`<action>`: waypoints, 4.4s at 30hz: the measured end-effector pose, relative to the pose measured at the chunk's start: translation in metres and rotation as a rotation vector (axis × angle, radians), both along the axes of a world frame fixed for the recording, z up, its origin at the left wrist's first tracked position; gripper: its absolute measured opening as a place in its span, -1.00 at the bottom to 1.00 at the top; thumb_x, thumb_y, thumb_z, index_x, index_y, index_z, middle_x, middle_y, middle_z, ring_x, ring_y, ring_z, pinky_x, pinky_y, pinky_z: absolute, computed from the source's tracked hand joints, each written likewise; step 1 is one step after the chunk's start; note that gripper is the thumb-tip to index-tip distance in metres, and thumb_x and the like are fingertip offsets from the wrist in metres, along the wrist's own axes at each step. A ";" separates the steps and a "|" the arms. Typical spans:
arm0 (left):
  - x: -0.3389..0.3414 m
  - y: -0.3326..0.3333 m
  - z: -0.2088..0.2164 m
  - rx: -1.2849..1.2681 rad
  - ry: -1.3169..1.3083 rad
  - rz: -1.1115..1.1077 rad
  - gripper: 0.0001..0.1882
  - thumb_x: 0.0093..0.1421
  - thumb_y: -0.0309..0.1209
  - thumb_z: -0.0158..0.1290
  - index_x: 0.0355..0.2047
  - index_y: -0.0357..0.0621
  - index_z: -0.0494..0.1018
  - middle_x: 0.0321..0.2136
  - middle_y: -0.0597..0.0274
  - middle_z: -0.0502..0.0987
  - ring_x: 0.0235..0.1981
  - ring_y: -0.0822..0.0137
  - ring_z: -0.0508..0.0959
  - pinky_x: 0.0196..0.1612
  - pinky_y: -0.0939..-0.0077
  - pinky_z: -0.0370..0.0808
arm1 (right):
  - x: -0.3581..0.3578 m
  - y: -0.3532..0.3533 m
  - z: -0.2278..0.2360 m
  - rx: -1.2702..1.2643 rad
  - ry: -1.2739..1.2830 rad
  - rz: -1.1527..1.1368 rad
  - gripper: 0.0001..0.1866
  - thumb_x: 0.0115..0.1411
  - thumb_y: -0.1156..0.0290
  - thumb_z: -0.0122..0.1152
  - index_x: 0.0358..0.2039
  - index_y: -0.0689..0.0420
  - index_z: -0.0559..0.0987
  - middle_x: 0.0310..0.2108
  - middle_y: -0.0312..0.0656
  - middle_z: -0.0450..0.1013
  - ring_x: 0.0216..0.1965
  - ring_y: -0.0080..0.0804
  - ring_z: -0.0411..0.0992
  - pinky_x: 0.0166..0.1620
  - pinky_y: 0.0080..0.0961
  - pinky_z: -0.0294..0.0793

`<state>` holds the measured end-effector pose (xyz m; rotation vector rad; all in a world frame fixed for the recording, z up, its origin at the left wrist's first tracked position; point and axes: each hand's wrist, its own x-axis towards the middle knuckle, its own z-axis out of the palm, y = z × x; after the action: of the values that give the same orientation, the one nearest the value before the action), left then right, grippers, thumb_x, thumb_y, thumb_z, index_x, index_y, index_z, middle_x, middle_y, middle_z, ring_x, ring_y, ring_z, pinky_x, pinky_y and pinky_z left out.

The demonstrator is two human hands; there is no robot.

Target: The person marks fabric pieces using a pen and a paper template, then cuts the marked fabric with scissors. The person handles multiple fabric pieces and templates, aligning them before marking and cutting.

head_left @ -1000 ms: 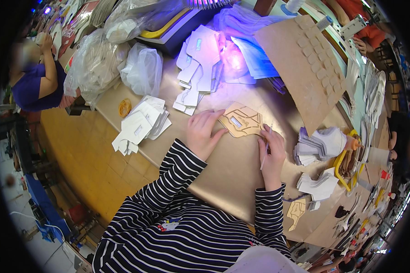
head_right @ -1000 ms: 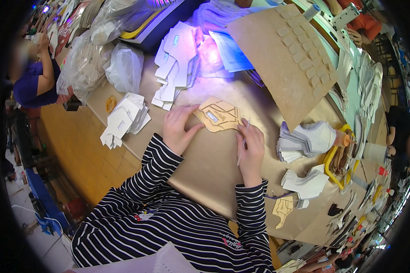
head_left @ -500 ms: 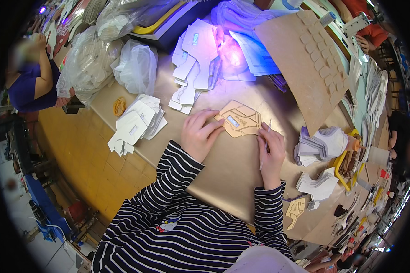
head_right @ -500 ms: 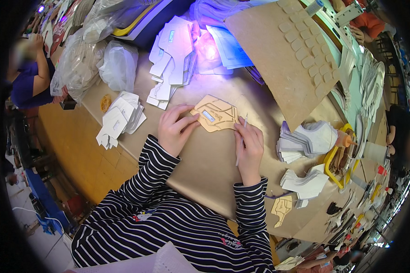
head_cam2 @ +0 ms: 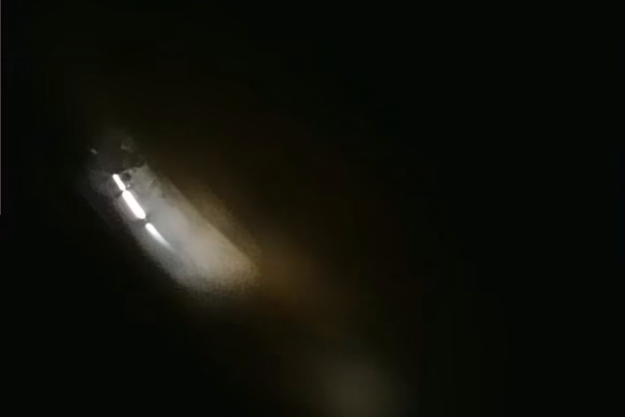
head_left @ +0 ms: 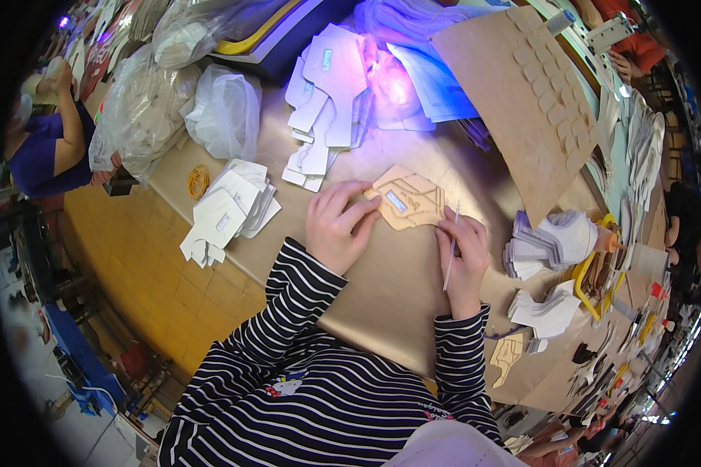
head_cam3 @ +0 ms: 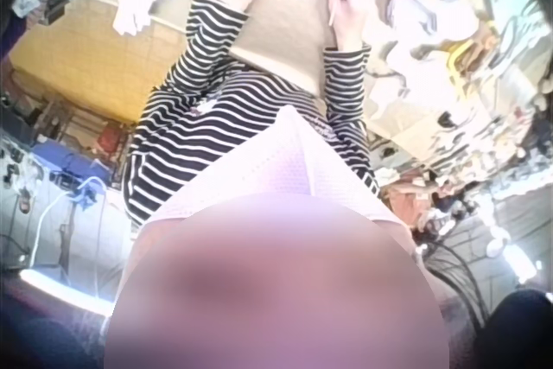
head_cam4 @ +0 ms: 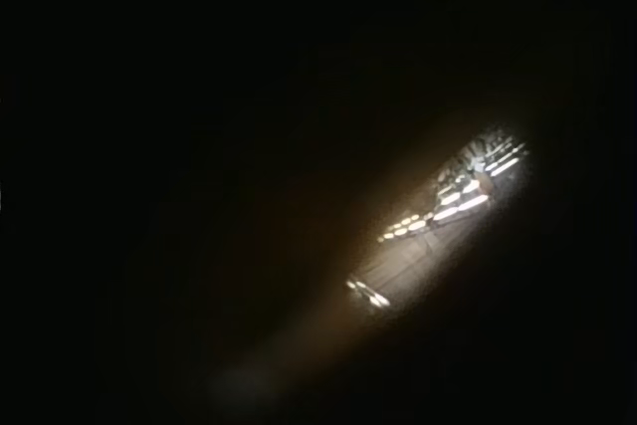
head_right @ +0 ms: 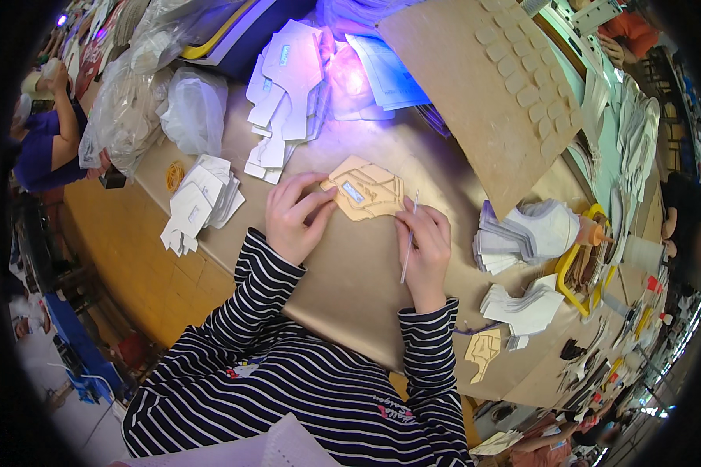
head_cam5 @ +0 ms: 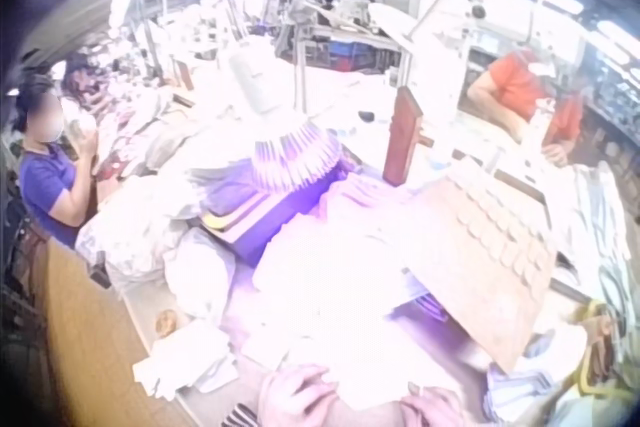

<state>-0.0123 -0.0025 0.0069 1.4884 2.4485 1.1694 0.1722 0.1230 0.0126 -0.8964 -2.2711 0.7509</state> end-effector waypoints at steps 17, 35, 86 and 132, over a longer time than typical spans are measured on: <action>0.001 -0.001 0.002 -0.047 0.015 -0.026 -0.66 -0.07 -0.28 0.38 -0.27 -0.07 0.59 -0.07 0.28 0.55 -0.01 0.19 0.51 0.04 0.24 0.36 | -0.001 0.002 -0.001 -0.025 0.023 -0.014 -0.80 0.02 0.65 0.39 -0.31 0.19 0.65 -0.16 -0.16 0.64 -0.16 -0.21 0.49 -0.08 -0.37 0.53; 0.044 0.003 0.012 -0.276 0.229 0.179 -0.53 0.08 -0.08 0.29 -0.06 -0.03 0.54 0.01 0.26 0.49 0.19 0.15 0.37 0.32 -0.26 -0.07 | -0.001 0.002 0.000 -0.041 0.012 -0.020 -0.82 0.03 0.64 0.38 -0.31 0.18 0.65 -0.15 -0.17 0.65 -0.16 -0.20 0.50 -0.06 -0.37 0.52; 0.044 0.001 -0.007 -0.160 0.057 0.172 -0.60 0.08 -0.15 0.27 -0.13 -0.03 0.51 -0.07 0.30 0.46 0.23 0.16 0.35 0.26 -0.66 -0.15 | -0.049 -0.006 0.010 -0.350 0.110 0.284 -0.89 0.23 0.66 0.18 -0.22 0.27 0.54 -0.25 -0.05 0.53 -0.18 -0.16 0.55 -0.10 -0.39 0.54; 0.045 0.003 -0.003 -0.219 0.045 0.140 -0.44 0.13 -0.13 0.22 0.16 0.12 0.49 -0.05 0.21 0.41 0.22 0.09 0.30 0.31 -0.52 -0.11 | -0.086 0.020 0.008 -0.391 0.211 0.190 -0.92 0.23 0.63 0.18 -0.25 0.29 0.55 -0.40 -0.15 0.53 -0.42 -0.50 0.54 -0.31 -0.55 0.51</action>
<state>0.0322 0.0003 0.0044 1.3166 2.6473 0.8596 0.0864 0.1430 0.0211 -0.7314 -2.0749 1.3422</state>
